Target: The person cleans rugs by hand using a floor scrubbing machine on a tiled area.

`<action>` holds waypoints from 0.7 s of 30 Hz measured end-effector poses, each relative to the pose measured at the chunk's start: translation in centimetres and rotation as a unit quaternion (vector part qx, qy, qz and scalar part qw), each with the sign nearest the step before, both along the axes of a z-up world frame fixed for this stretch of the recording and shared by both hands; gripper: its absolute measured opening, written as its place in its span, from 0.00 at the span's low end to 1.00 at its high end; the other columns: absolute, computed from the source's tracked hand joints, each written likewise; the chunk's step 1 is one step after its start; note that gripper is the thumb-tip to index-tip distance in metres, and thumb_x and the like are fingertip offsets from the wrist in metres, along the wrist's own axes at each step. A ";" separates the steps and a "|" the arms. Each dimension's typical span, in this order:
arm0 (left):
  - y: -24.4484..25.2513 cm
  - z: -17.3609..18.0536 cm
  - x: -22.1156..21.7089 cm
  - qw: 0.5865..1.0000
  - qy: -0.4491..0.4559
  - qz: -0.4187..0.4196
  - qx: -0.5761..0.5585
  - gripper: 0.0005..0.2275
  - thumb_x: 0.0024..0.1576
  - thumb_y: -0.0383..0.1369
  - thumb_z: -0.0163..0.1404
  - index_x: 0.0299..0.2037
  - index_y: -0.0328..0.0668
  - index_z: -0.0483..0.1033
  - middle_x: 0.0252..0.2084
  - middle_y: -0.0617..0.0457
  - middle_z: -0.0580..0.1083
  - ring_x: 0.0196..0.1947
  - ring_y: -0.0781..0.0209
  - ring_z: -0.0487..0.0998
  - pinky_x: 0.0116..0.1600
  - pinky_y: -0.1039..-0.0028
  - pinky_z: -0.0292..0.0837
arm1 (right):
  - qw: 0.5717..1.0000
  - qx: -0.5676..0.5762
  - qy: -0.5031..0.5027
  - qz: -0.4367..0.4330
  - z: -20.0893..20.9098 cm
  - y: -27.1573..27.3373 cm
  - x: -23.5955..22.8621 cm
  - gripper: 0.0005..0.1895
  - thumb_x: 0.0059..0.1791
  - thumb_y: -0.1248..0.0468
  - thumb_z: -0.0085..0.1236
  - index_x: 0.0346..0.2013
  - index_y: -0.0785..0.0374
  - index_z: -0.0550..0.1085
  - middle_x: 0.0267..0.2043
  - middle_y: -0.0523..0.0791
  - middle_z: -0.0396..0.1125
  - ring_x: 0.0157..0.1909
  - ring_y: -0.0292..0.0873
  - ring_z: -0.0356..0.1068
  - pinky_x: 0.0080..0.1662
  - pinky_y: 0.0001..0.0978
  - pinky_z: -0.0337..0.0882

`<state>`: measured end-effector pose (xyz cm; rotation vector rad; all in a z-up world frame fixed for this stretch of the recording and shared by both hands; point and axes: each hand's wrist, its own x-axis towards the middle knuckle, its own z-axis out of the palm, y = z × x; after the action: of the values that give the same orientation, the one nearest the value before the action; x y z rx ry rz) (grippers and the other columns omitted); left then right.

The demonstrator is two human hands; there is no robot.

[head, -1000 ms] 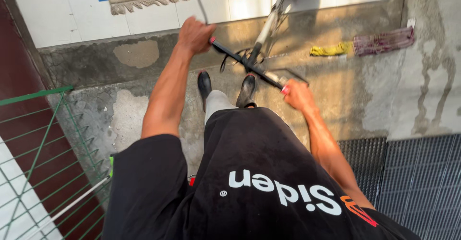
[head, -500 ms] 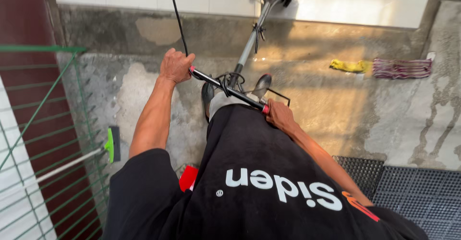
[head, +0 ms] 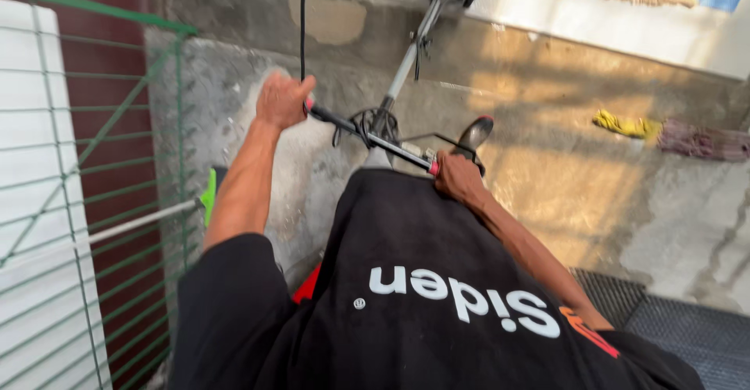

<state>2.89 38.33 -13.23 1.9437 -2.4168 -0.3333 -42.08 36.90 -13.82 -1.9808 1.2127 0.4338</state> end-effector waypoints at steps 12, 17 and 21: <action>8.2 -0.4 2.0 0.997 0.018 0.080 -0.005 0.12 0.43 0.30 0.60 0.34 0.46 0.70 0.23 0.51 0.73 0.29 0.48 0.76 0.40 0.60 0.64 | 0.998 -0.019 -0.041 0.052 -1.9 4.0 2.8 0.13 0.44 0.63 0.58 0.37 0.63 0.64 0.30 0.55 0.69 0.36 0.63 0.70 0.35 0.58 0.68; 10.6 -1.0 0.6 0.992 0.025 0.122 0.003 0.12 0.42 0.29 0.61 0.32 0.45 0.69 0.22 0.51 0.72 0.28 0.48 0.75 0.40 0.60 0.64 | 0.998 -0.012 -0.021 0.063 -2.2 2.8 2.5 0.14 0.49 0.59 0.56 0.40 0.64 0.64 0.29 0.57 0.68 0.34 0.64 0.70 0.35 0.58 0.68; 9.8 -1.8 1.8 0.992 -0.004 0.128 0.002 0.11 0.44 0.32 0.60 0.33 0.46 0.70 0.24 0.50 0.73 0.29 0.47 0.76 0.39 0.60 0.65 | 0.990 -0.060 -0.094 0.086 -2.7 1.4 3.0 0.12 0.47 0.61 0.55 0.39 0.63 0.66 0.27 0.57 0.66 0.32 0.64 0.68 0.32 0.58 0.68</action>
<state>4.70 48.09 -14.98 2.2264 -2.1339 -0.3216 -39.03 38.33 -16.47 -2.1841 0.9740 0.2560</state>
